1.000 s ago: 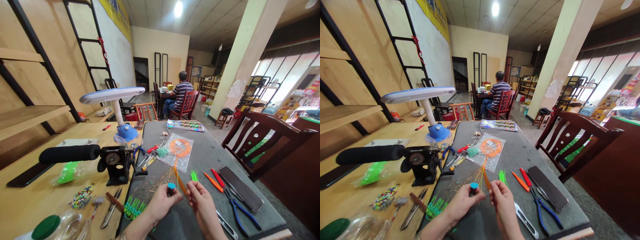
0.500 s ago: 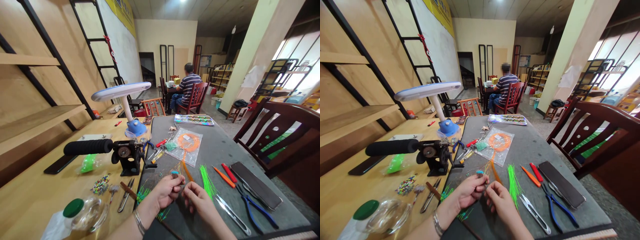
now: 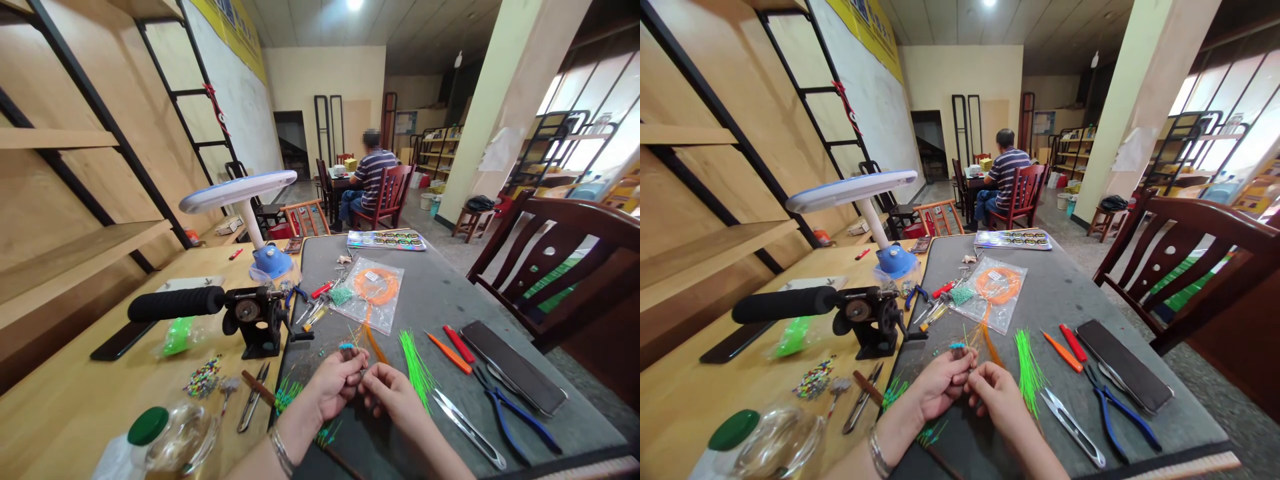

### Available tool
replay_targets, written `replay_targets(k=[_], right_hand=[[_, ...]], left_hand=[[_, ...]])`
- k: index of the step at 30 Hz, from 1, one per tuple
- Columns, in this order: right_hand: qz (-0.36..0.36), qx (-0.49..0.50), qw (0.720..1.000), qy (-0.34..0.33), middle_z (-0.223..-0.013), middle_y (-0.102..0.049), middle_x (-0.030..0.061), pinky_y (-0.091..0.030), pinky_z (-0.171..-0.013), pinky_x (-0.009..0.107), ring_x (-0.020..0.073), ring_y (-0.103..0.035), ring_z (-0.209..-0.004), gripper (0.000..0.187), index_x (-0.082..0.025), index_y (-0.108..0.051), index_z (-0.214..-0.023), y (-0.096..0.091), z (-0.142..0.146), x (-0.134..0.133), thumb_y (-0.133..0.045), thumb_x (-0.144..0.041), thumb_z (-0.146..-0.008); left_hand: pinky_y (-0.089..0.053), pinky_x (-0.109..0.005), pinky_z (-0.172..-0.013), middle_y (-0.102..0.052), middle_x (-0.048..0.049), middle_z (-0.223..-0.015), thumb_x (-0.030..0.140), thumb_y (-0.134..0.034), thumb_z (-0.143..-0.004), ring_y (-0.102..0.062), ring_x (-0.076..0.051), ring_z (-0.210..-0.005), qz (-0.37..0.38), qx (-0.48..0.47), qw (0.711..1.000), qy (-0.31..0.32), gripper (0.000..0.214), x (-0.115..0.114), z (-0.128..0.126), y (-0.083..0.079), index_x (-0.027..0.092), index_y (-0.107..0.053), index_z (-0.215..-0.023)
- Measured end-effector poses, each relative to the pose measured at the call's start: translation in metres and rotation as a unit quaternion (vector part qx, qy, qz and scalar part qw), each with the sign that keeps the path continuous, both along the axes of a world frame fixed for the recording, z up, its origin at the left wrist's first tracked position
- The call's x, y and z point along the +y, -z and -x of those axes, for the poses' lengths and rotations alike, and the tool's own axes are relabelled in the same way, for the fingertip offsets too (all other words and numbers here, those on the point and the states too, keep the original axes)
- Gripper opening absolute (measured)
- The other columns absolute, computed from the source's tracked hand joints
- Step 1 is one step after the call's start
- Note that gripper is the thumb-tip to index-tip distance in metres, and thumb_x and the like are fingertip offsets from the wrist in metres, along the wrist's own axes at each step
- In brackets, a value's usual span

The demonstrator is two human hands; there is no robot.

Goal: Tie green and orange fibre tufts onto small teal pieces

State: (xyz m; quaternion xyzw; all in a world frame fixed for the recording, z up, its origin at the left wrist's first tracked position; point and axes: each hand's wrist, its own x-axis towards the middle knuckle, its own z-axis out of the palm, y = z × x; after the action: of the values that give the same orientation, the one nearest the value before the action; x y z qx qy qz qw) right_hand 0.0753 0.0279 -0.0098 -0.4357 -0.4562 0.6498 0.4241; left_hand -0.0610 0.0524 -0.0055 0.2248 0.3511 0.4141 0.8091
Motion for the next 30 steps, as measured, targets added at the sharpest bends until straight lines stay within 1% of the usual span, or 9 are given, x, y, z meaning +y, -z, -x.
replay_targets(k=[4,11,19,25,30], right_hand=[[0.003,0.008,1.000,-0.002,-0.061,-0.063,0.0002,-0.036,-0.039,0.016,0.0075,-0.051,-0.046,0.047,-0.016,-0.057,-0.063,0.0012,0.0013,0.0026,-0.073,-0.060,-0.060],[-0.001,0.009,1.000,-0.003,-0.061,-0.062,-0.0004,-0.035,-0.040,0.016,0.0066,-0.050,-0.046,0.046,-0.015,-0.057,-0.065,0.0026,0.0029,0.0030,-0.072,-0.059,-0.063],[0.009,0.006,1.000,-0.020,-0.062,-0.061,0.0000,-0.035,-0.040,0.017,0.0074,-0.051,-0.047,0.051,-0.016,-0.056,-0.065,0.0088,0.0032,0.0075,-0.072,-0.063,-0.058],[0.011,0.000,1.000,-0.022,-0.063,-0.061,-0.0001,-0.036,-0.041,0.018,0.0075,-0.051,-0.048,0.051,-0.017,-0.054,-0.065,0.0068,0.0032,0.0077,-0.072,-0.064,-0.059],[0.007,-0.002,1.000,-0.025,-0.063,-0.061,0.0001,-0.035,-0.041,0.018,0.0073,-0.050,-0.048,0.051,-0.016,-0.054,-0.065,0.0065,0.0027,0.0072,-0.071,-0.064,-0.060]], left_hand=[[-0.008,-0.013,-0.036,-0.043,0.0088,-0.053,0.026,-0.085,-0.057,-0.030,0.001,-0.037,-0.004,0.016,1.000,-0.016,0.041,0.0009,0.0002,0.0024,0.011,-0.059,-0.085],[-0.008,-0.014,-0.037,-0.039,0.0109,-0.042,0.031,-0.087,-0.052,-0.030,-0.001,-0.036,-0.010,0.025,1.000,-0.011,0.047,0.0022,0.0010,0.0037,0.012,-0.059,-0.085],[-0.010,-0.014,-0.037,-0.040,0.0107,-0.046,0.030,-0.087,-0.053,-0.028,0.000,-0.036,-0.021,0.019,0.999,-0.019,0.044,0.0028,0.0013,0.0080,0.012,-0.060,-0.084],[-0.017,-0.013,-0.037,-0.042,0.0102,-0.049,0.029,-0.087,-0.054,-0.030,0.001,-0.038,-0.027,0.014,0.999,-0.024,0.043,0.0028,0.0013,0.0084,0.012,-0.062,-0.084],[-0.015,-0.012,-0.036,-0.043,0.0099,-0.051,0.029,-0.086,-0.055,-0.030,0.001,-0.037,-0.016,0.017,1.000,-0.020,0.042,0.0027,0.0017,0.0056,0.012,-0.062,-0.084]])
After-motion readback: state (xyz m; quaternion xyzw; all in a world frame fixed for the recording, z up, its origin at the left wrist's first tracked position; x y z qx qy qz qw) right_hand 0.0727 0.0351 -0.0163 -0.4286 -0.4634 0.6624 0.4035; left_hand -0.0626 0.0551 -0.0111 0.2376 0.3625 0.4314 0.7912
